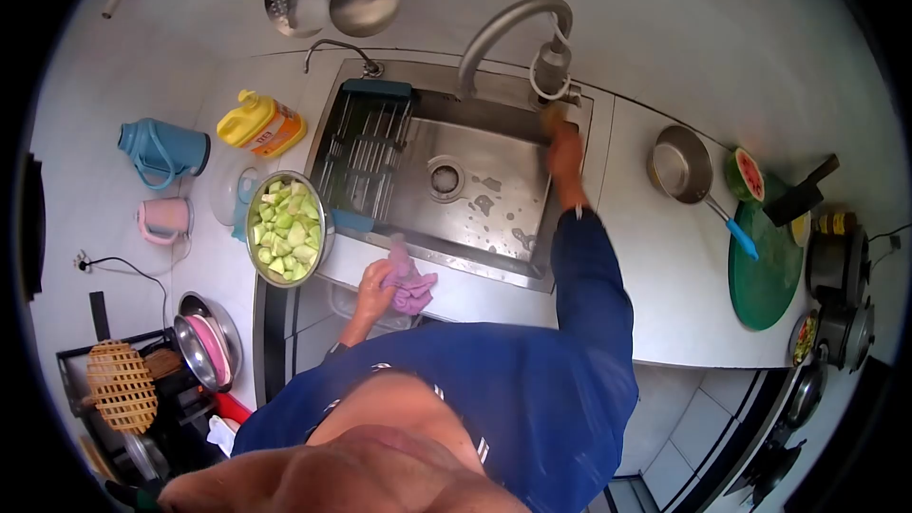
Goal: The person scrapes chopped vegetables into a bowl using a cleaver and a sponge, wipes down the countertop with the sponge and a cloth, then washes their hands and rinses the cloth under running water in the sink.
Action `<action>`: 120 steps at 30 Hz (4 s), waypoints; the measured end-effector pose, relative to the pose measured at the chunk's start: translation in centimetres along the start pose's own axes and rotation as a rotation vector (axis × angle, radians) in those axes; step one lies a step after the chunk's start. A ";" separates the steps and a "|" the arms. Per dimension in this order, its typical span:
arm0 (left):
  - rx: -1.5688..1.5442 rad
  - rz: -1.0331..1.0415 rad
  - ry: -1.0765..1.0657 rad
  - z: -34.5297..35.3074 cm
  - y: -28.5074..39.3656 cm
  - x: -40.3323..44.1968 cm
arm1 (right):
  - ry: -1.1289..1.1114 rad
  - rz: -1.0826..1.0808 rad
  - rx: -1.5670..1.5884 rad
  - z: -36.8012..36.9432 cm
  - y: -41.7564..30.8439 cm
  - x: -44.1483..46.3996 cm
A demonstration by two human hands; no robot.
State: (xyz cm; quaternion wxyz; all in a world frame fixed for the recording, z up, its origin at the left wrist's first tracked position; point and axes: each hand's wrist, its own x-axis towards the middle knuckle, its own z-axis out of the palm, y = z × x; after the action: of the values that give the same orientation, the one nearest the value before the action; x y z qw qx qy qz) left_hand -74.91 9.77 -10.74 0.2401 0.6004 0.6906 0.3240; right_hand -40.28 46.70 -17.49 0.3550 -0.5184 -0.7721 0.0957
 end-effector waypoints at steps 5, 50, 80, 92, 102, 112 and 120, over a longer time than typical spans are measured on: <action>-0.034 -0.010 -0.026 0.2 -0.6 0.6 | -0.164 0.127 0.218 1.4 -8.3 -3.3; -0.117 0.556 -0.629 5.7 3.9 1.2 | 0.236 0.838 -0.068 -19.2 -9.8 -28.6; -0.521 0.057 -0.517 2.3 15.4 16.3 | -0.552 0.070 0.573 -14.7 -23.3 -7.0; -1.808 -0.161 -0.330 6.5 13.6 12.4 | -0.166 0.396 0.702 -9.6 -26.3 -6.9; -1.627 -0.488 -0.490 2.8 14.8 13.9 | -0.346 0.371 1.097 -13.3 -24.7 -4.6; -1.805 -0.598 -1.051 3.2 17.1 14.0 | -0.782 0.466 1.337 -10.9 -25.5 0.5; -0.559 -0.189 -0.301 11.7 12.2 15.5 | -0.540 0.487 0.895 -3.9 -22.4 -2.4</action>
State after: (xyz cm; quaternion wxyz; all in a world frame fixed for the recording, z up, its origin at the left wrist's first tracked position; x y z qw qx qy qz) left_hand -60.86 27.75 -8.76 0.5241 0.4856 0.5844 0.3848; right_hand -53.66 33.84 -4.15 0.2979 -0.4377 -0.5778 0.6211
